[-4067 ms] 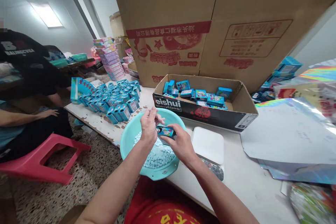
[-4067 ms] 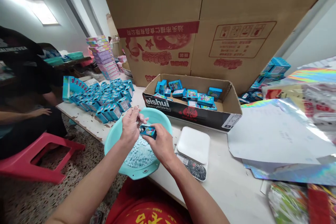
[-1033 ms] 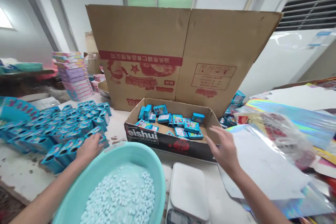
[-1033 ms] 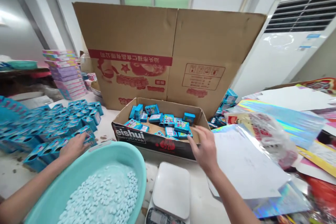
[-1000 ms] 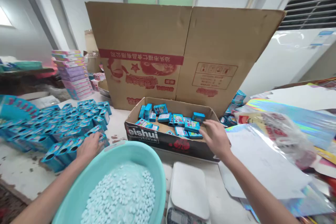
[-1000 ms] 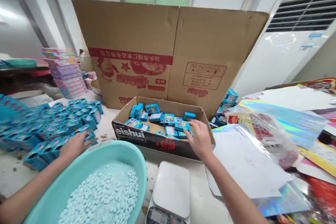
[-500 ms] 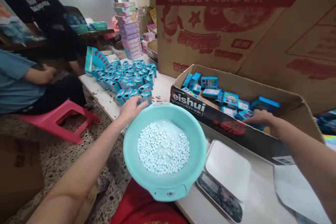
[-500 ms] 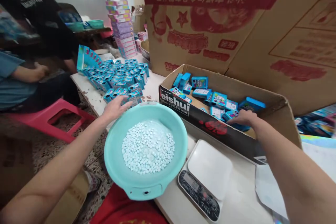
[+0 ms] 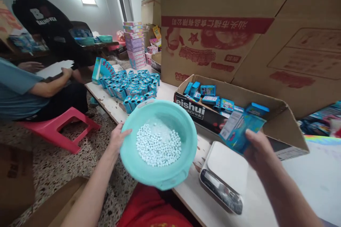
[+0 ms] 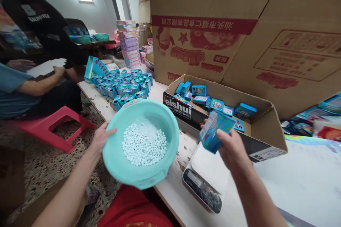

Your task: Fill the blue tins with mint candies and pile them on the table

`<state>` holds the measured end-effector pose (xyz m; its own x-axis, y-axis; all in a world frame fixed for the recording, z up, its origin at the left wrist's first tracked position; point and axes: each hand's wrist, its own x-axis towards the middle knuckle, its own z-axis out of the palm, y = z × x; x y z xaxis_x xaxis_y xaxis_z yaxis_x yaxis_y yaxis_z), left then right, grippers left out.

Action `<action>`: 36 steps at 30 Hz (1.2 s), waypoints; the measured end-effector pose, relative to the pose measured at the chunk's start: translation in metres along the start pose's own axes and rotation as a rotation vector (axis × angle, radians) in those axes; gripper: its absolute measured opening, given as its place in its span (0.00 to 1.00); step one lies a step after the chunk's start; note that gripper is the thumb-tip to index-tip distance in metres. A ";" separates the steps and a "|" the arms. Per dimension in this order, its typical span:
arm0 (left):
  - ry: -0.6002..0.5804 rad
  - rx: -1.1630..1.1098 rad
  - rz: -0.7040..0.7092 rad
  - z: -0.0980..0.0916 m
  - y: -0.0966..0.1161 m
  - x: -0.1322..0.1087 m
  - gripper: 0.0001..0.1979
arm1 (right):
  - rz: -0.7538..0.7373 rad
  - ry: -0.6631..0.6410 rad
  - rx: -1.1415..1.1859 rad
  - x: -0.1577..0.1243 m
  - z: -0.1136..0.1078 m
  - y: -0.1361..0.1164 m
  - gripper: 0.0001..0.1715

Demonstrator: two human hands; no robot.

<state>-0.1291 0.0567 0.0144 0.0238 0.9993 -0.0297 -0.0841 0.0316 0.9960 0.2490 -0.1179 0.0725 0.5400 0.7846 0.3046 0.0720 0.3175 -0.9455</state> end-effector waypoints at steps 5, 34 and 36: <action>-0.055 0.030 0.114 0.001 0.005 0.000 0.30 | 0.119 -0.088 0.146 -0.059 0.028 0.021 0.35; 0.083 0.869 0.383 0.045 0.000 0.008 0.21 | 0.201 -0.051 -0.001 -0.089 0.053 0.048 0.50; 0.075 1.148 0.661 0.062 0.006 -0.002 0.20 | 0.223 -0.017 -0.005 -0.085 0.054 0.048 0.45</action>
<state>-0.0679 0.0533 0.0254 0.2465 0.8193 0.5178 0.8265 -0.4567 0.3292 0.1609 -0.1407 0.0077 0.5284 0.8443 0.0894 -0.0434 0.1320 -0.9903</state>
